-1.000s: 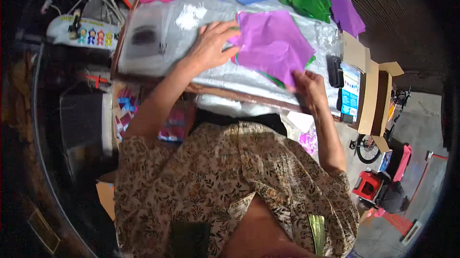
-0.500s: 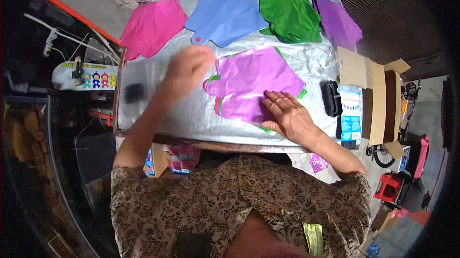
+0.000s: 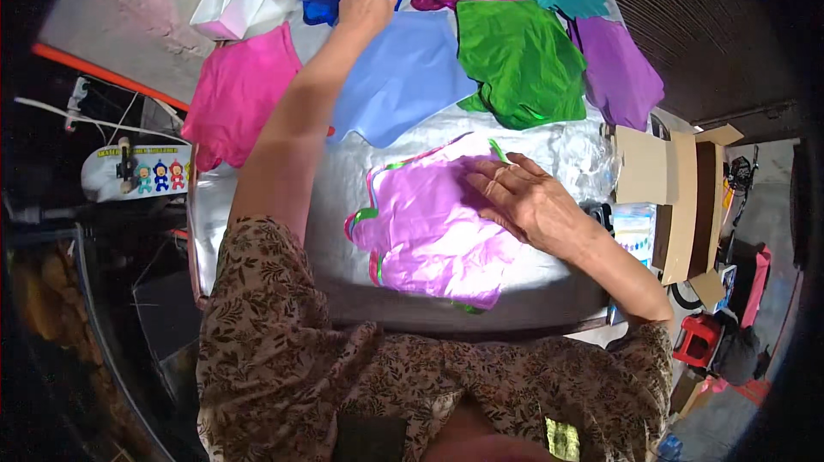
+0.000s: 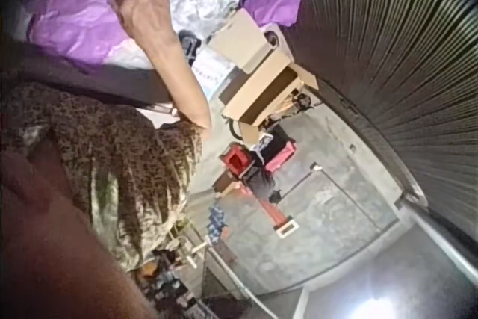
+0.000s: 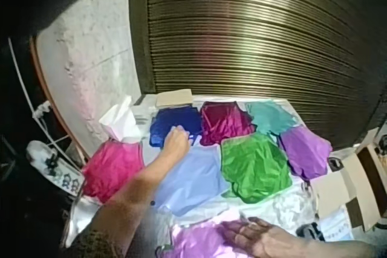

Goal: Folding colorful fabric pieces and placing them into individual plastic pouches.

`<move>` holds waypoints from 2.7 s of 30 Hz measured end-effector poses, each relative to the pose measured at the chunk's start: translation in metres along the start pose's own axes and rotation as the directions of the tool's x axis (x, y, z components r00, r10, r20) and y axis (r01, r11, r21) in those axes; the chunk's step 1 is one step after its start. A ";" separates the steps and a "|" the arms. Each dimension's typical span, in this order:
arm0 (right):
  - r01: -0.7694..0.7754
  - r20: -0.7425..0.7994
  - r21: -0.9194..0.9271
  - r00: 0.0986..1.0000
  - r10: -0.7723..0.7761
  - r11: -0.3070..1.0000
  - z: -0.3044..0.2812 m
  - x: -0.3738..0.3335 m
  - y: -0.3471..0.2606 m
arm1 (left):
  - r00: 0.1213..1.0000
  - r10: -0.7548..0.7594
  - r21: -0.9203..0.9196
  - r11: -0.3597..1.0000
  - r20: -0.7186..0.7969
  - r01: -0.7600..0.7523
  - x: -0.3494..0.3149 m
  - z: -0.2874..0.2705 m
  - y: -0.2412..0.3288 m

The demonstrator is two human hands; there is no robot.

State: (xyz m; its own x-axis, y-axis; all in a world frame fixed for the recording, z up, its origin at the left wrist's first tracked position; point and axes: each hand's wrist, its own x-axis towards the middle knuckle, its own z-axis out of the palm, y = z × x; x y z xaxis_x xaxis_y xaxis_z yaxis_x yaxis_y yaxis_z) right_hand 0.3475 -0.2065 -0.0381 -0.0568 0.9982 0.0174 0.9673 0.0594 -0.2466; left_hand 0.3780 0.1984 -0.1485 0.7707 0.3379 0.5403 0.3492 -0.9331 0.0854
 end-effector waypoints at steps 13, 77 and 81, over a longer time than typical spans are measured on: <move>0.024 -0.090 0.183 0.996 -0.008 0.983 -0.004 0.065 0.055 | 0.874 -0.451 -0.218 0.848 0.181 0.483 0.012 0.008 -0.020; -0.234 -0.639 -0.466 0.756 -0.141 0.854 0.059 0.260 0.213 | 0.677 -0.558 -0.771 0.101 0.480 0.629 0.036 0.053 -0.072; -0.173 -0.510 -0.495 0.851 -0.123 0.851 0.055 0.286 0.181 | 0.712 -0.567 -0.864 0.003 0.414 0.504 0.025 0.065 -0.089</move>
State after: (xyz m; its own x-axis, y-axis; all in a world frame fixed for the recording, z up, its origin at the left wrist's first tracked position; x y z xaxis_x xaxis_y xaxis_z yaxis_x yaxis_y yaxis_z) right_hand 0.4923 0.0898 -0.1311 -0.0417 0.8409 0.5396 0.9558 -0.1237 0.2666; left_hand 0.4006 0.2975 -0.1973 0.5715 0.8205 -0.0104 -0.0707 0.0619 0.9956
